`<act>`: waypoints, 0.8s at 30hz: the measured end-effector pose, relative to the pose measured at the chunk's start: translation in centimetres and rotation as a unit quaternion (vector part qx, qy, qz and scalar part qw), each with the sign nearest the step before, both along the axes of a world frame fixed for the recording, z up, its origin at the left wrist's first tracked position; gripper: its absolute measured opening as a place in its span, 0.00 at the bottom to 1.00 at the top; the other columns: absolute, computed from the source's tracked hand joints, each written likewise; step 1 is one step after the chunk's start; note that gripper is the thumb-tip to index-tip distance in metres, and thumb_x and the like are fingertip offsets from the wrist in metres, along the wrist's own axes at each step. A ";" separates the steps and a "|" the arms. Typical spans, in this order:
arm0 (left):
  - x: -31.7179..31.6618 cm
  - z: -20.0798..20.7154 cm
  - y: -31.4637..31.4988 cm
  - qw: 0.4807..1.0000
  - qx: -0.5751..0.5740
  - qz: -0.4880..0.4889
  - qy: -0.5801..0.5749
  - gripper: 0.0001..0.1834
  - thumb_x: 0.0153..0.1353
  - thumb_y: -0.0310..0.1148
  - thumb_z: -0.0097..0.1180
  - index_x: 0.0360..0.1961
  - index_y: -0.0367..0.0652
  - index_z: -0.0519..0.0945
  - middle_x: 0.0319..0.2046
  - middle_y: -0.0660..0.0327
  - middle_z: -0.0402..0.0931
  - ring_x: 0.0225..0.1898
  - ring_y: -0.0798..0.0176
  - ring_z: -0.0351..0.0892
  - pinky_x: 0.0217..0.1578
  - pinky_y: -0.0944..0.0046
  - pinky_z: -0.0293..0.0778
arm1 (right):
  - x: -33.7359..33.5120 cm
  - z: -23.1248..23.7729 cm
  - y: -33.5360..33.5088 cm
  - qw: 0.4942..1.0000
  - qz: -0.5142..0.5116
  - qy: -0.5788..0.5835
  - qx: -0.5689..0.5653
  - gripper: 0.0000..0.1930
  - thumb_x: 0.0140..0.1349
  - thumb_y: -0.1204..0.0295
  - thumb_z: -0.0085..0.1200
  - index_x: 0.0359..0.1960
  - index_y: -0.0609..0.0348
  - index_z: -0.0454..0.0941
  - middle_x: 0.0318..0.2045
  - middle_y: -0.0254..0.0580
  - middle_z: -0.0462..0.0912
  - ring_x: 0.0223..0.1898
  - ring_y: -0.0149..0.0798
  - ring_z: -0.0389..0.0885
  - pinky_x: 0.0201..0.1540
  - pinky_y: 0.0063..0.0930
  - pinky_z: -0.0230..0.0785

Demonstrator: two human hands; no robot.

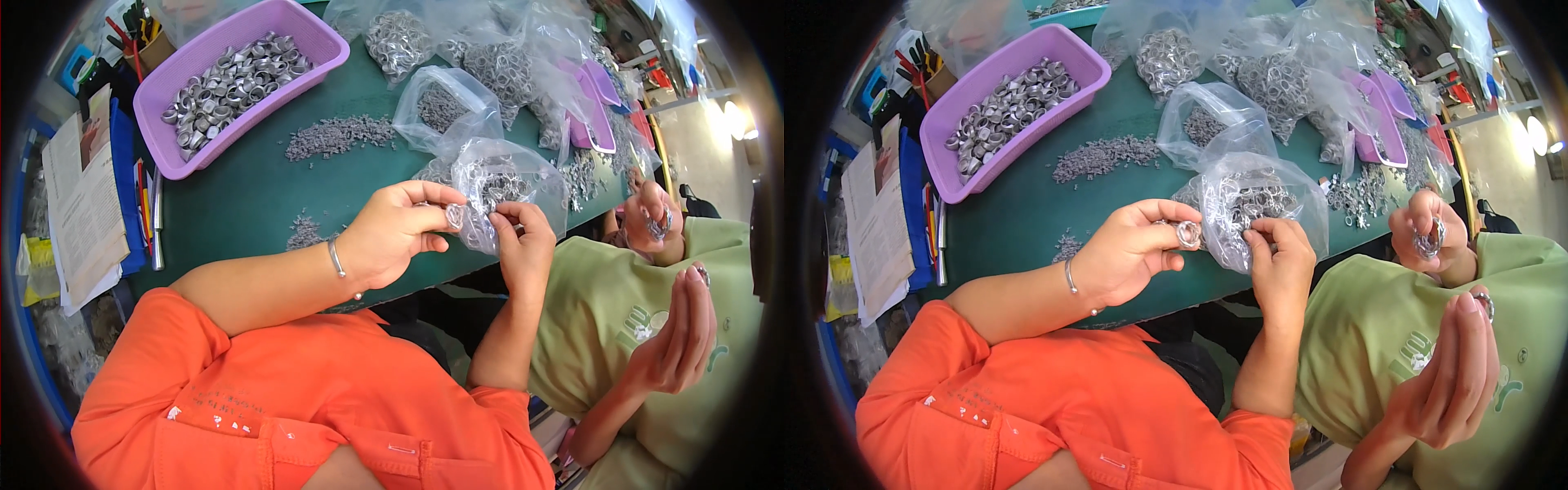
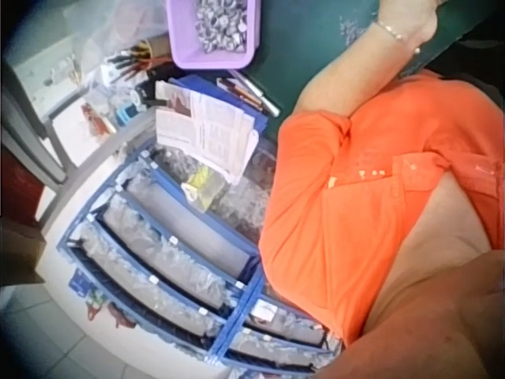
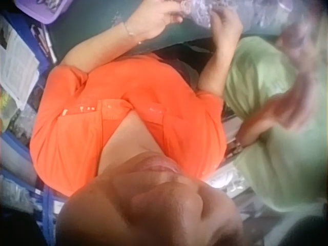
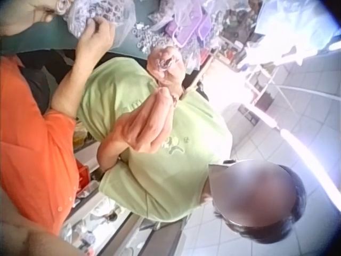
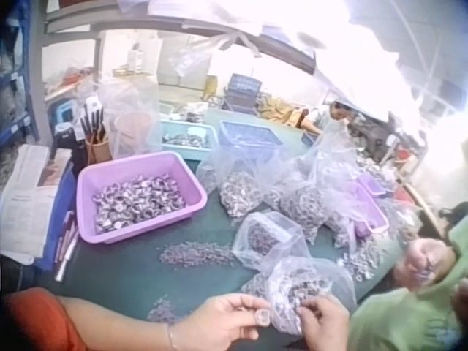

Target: The person sorts small metal pieces on a table by hand, then fits small metal components onto metal hardware rings to assemble them.

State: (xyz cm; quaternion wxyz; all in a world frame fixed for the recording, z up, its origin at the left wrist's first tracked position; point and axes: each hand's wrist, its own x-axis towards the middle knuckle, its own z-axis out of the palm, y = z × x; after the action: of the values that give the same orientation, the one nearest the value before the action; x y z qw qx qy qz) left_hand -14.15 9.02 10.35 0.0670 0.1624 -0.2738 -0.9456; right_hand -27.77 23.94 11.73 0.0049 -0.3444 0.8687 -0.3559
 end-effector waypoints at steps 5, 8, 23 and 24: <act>0.3 -0.1 -0.8 0.987 0.130 -0.070 0.059 0.11 0.60 0.27 0.52 0.44 0.37 0.75 0.40 0.57 0.76 0.38 0.66 0.78 0.31 0.68 0.72 | 0.1 -0.6 0.6 0.990 -0.015 -0.087 -0.112 0.06 0.53 0.81 0.58 0.33 0.63 0.78 0.37 0.40 0.79 0.31 0.31 0.77 0.35 0.22 0.70; -0.5 0.0 -0.4 0.998 0.003 -0.063 0.002 0.11 0.60 0.29 0.54 0.44 0.36 0.75 0.38 0.57 0.77 0.36 0.66 0.78 0.25 0.70 0.71 | 0.1 -0.8 0.9 0.973 0.005 -0.156 -0.167 0.07 0.54 0.81 0.58 0.35 0.63 0.78 0.47 0.43 0.76 0.37 0.28 0.76 0.38 0.21 0.71; -2.5 0.0 1.5 0.971 -0.239 0.009 -0.019 0.10 0.56 0.25 0.61 0.39 0.33 0.79 0.30 0.60 0.79 0.31 0.71 0.78 0.25 0.74 0.73 | 3.6 -0.4 -0.2 0.937 0.056 -0.096 -0.332 0.11 0.53 0.86 0.59 0.39 0.67 0.77 0.43 0.45 0.76 0.40 0.31 0.77 0.42 0.22 0.72; -2.5 0.1 1.5 0.971 -0.239 0.009 -0.020 0.10 0.56 0.25 0.61 0.39 0.33 0.79 0.30 0.60 0.79 0.31 0.71 0.78 0.25 0.74 0.73 | 3.6 -0.4 -0.3 0.931 0.045 -0.104 -0.348 0.12 0.53 0.87 0.59 0.40 0.67 0.76 0.43 0.44 0.75 0.40 0.30 0.77 0.42 0.22 0.73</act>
State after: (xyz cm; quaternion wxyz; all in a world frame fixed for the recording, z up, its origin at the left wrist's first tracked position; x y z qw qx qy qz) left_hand -16.61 10.48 10.41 0.1068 0.1625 -0.4915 -0.8489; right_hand -24.17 23.59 11.36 -0.0087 -0.3239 0.6686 -0.6693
